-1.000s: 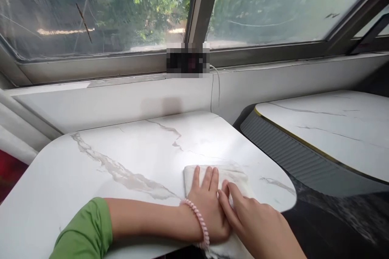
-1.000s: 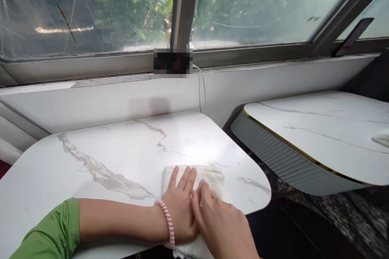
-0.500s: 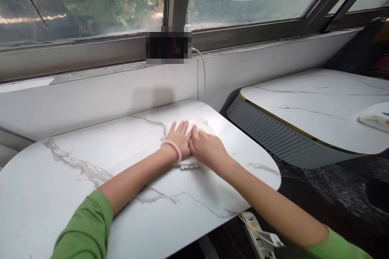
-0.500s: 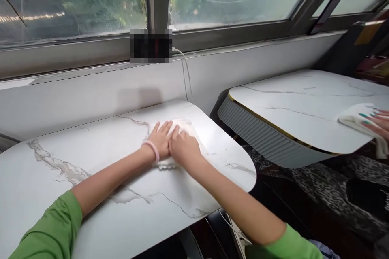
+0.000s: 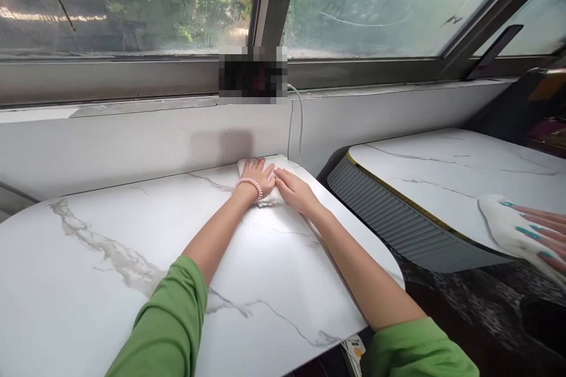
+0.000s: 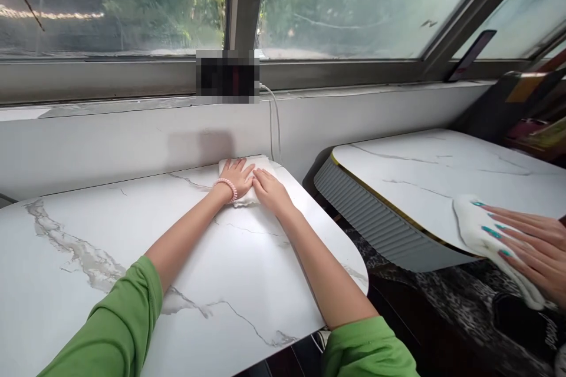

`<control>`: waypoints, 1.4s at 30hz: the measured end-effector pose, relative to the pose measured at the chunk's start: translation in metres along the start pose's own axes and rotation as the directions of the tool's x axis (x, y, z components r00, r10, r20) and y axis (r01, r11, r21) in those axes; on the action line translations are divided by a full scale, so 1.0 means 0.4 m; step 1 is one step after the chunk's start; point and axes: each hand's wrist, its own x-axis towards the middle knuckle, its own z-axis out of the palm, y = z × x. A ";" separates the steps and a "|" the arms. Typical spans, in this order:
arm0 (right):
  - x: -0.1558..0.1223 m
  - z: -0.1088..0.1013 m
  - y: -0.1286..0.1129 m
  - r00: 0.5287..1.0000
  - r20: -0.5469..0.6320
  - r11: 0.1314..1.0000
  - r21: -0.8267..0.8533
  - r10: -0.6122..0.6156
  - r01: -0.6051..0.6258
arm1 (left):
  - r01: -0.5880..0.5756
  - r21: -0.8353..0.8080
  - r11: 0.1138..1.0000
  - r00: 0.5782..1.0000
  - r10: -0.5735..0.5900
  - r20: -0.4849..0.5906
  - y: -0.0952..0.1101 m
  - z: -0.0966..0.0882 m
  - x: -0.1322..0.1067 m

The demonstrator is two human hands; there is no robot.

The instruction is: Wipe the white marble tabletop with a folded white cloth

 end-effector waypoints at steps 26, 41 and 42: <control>-0.479 -0.219 0.104 0.999 0.038 0.993 -0.118 0.013 -0.009 | -0.223 -0.145 0.964 0.971 0.232 0.051 0.455 -0.040 -0.390; -0.179 -0.061 0.160 0.973 -0.083 0.973 0.068 -0.216 0.222 | -0.107 -0.047 0.993 0.992 0.110 0.058 0.245 -0.005 -0.136; -0.149 -0.052 0.160 0.971 -0.077 0.970 0.068 -0.226 0.231 | -0.092 -0.050 0.995 0.995 0.094 0.040 0.228 -0.001 -0.115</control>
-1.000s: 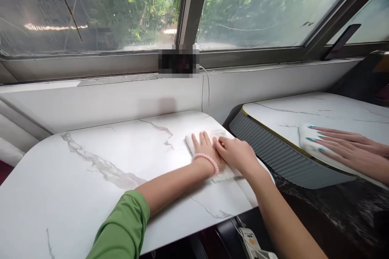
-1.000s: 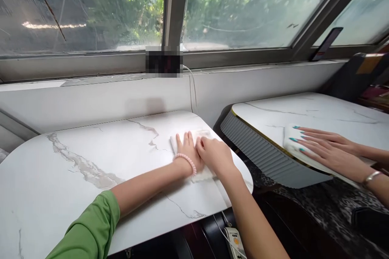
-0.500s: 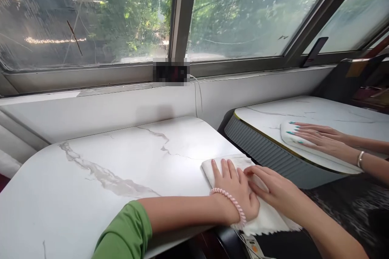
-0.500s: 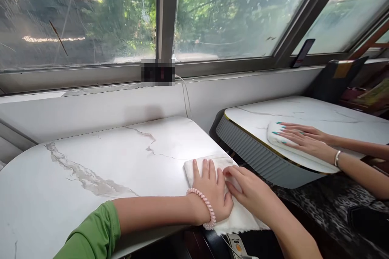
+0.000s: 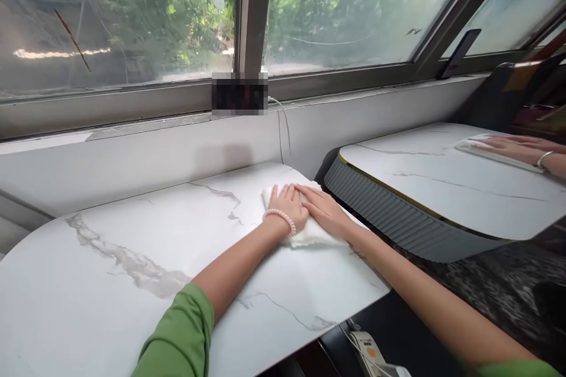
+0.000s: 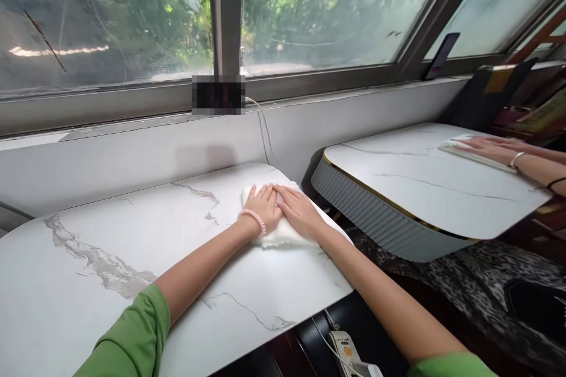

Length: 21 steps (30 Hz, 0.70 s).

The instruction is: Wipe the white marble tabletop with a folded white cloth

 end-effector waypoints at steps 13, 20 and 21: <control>0.295 0.087 0.085 1.000 0.018 0.997 -0.074 -0.001 0.002 | 0.172 -0.017 0.985 0.977 -0.173 -0.123 -0.192 0.002 0.205; 0.333 0.098 0.096 1.000 0.007 0.996 -0.093 -0.010 0.011 | 0.199 0.005 0.980 0.973 -0.197 -0.118 -0.219 -0.001 0.229; 0.330 0.099 0.098 1.000 0.005 0.995 -0.099 -0.017 0.017 | 0.200 0.013 0.980 0.974 -0.197 -0.115 -0.218 0.000 0.228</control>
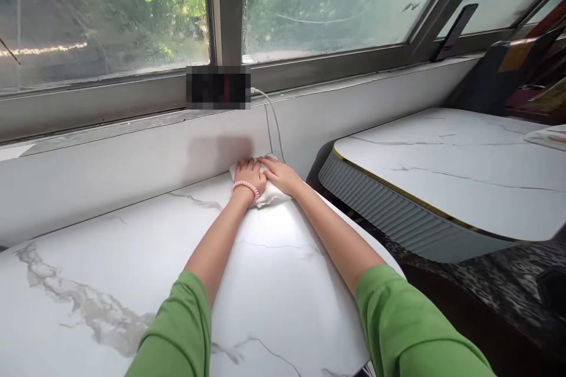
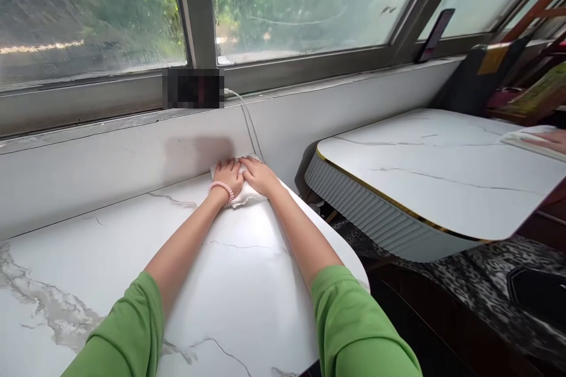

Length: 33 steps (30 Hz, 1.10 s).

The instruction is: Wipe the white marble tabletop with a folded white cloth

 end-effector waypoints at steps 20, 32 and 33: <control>-0.436 -0.071 -0.246 0.999 -0.014 0.987 -0.158 0.041 -0.042 | -0.186 0.000 0.983 0.977 0.184 0.111 0.137 -0.076 -0.415; -0.590 -0.085 -0.404 0.999 -0.035 0.983 -0.183 -0.001 -0.006 | -0.248 -0.116 0.962 0.952 0.264 0.157 0.136 -0.115 -0.618; -0.579 -0.082 -0.399 1.000 -0.030 0.984 -0.178 0.005 -0.010 | -0.236 -0.129 0.963 0.954 0.255 0.156 0.130 -0.113 -0.608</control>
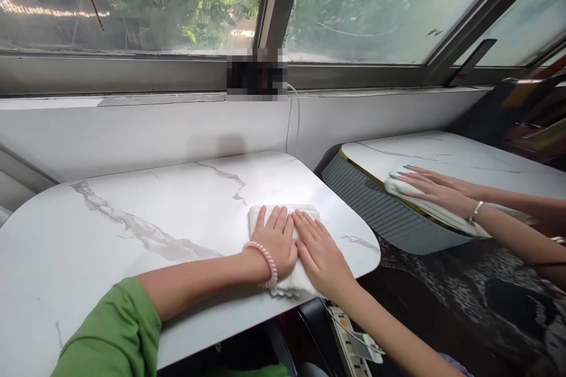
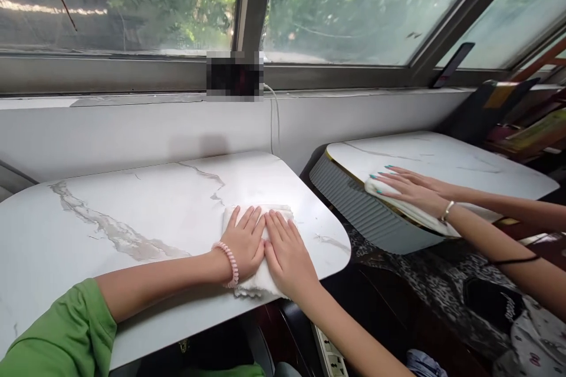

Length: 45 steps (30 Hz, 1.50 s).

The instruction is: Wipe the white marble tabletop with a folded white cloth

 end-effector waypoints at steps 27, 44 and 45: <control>0.565 0.238 0.018 0.988 0.090 0.988 0.095 -0.127 0.118 | 0.390 0.028 0.920 0.897 -0.373 -0.237 -0.444 -0.056 0.239; 0.105 0.044 -0.193 0.978 0.125 0.986 0.013 -0.165 0.165 | 0.193 0.107 0.975 0.981 -0.191 -0.030 -0.148 -0.048 -0.148; 0.079 0.034 -0.213 0.980 0.116 0.986 0.014 -0.164 0.163 | 0.178 0.104 0.979 0.984 -0.176 -0.022 -0.136 -0.047 -0.175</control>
